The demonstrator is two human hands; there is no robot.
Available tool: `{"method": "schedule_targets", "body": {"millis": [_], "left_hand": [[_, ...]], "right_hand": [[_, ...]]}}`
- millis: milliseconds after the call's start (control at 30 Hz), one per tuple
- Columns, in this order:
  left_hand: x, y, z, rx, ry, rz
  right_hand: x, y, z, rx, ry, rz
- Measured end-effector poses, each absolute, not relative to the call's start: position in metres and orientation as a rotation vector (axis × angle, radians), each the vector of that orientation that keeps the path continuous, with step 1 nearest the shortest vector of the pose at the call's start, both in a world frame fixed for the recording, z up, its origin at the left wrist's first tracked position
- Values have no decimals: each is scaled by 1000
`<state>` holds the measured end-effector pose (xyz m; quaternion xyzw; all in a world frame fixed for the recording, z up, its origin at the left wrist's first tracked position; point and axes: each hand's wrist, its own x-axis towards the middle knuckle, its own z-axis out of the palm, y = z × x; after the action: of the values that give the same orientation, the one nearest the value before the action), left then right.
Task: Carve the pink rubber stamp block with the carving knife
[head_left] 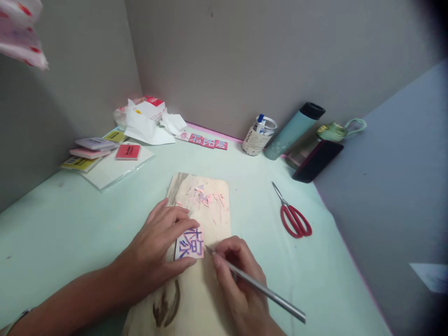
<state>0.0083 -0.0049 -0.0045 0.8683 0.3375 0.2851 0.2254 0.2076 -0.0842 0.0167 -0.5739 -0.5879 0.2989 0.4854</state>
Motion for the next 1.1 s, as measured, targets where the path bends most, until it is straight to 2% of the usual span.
{"method": "schedule_targets", "body": {"millis": [1100], "left_hand": [[9, -5, -4, 2371, 928, 787]], "right_hand": [[209, -81, 18, -1471, -1518, 761]]}}
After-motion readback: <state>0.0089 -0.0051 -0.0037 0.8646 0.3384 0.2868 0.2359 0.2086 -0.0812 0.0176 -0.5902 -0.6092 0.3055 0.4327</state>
